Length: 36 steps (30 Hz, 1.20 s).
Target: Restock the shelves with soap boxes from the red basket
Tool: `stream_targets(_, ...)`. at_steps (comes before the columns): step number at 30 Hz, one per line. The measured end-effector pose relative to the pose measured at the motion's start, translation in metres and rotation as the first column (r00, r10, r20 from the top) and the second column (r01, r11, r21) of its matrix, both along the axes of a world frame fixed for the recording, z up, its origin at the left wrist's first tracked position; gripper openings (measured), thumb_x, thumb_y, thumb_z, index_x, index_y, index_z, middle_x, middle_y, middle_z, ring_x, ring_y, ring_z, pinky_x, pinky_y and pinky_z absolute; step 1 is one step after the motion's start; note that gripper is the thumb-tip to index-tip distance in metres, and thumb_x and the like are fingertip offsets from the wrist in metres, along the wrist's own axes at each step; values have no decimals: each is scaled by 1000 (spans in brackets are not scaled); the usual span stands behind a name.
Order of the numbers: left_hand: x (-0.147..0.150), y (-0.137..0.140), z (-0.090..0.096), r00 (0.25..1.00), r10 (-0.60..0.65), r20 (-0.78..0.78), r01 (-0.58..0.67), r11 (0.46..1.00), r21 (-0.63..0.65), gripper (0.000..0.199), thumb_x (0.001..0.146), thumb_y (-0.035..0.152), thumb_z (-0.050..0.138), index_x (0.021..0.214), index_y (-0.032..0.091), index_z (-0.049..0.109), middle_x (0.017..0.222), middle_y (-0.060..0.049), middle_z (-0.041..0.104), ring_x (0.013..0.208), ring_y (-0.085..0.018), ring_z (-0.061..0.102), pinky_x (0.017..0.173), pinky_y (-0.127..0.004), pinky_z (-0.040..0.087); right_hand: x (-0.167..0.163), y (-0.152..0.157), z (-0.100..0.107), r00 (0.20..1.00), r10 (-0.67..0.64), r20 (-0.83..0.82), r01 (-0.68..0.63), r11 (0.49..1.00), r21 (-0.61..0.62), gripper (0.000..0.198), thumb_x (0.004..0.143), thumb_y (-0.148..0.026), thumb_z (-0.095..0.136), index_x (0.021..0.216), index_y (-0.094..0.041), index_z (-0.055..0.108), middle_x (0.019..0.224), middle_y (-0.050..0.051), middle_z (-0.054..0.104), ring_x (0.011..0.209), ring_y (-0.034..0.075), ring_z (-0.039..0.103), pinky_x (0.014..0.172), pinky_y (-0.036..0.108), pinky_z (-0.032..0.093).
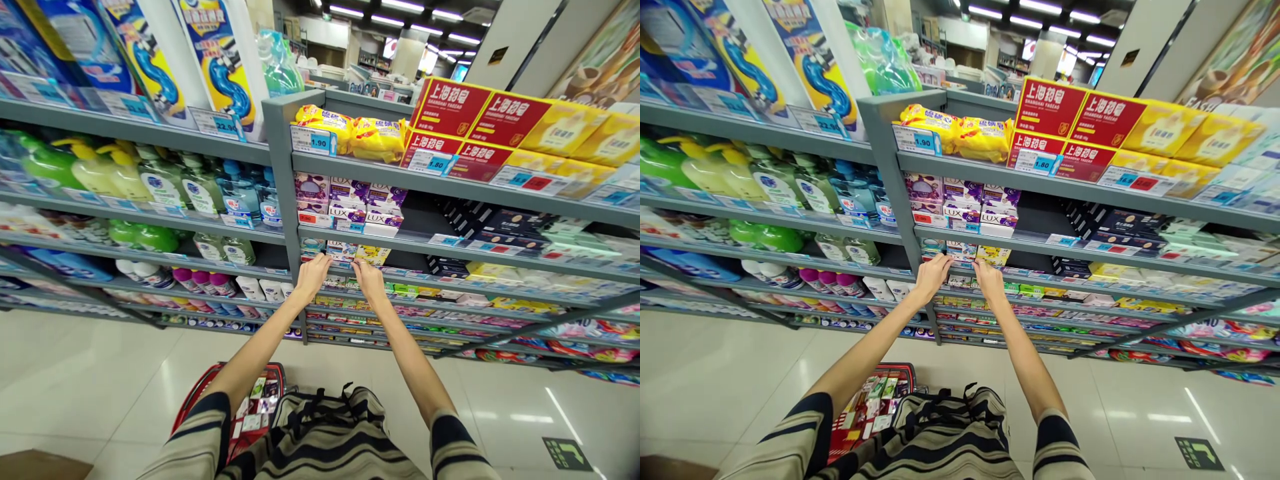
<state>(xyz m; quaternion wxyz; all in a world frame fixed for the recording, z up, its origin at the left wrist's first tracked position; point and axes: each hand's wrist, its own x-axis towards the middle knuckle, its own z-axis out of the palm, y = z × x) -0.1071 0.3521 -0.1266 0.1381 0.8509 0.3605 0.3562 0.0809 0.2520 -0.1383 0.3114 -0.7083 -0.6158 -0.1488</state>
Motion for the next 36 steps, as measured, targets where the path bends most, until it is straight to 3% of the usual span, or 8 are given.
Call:
stream_targets(4,-6,-5,0,995,10,100,-6,999,-36,21,100,33,65,111,23,79,95,-6,76,76,-20,71,71,-27,49,-8,-8,3,996,9,-87,-4,999,53,45,110,-49,43,119,-16,71,85,10,79,66,18,70,60,25,42)
stream_targets(7,-9,-7,2,973,87,214,-71,994,-84,29,100,37,66,120,18,77,80,-3,72,77,-19,69,82,-29,51,-14,-11,6,983,-13,-186,33,994,106,51,109,-55,41,121,-15,70,70,4,72,57,16,63,59,26,44)
stream_targets(15,4,-3,8,930,160,331,-106,979,-173,22,97,33,69,102,17,83,79,-5,74,71,-18,65,74,-29,48,-20,9,12,931,-37,-362,89,988,125,47,107,-52,45,104,-16,74,60,2,69,54,17,65,61,27,47)
stream_targets(22,5,2,8,929,158,334,-109,981,-161,18,95,28,70,97,15,83,76,-5,73,69,-18,62,74,-29,46,-19,12,11,932,-33,-362,73,993,96,41,106,-47,47,102,-17,75,60,2,67,55,18,64,66,29,46)
stream_targets(36,0,8,4,940,57,335,-27,995,-95,18,98,28,66,97,18,81,83,-6,71,76,-19,65,78,-30,48,-22,9,13,937,11,-349,37,991,130,45,106,-51,45,106,-17,73,60,0,63,51,15,54,59,27,40)
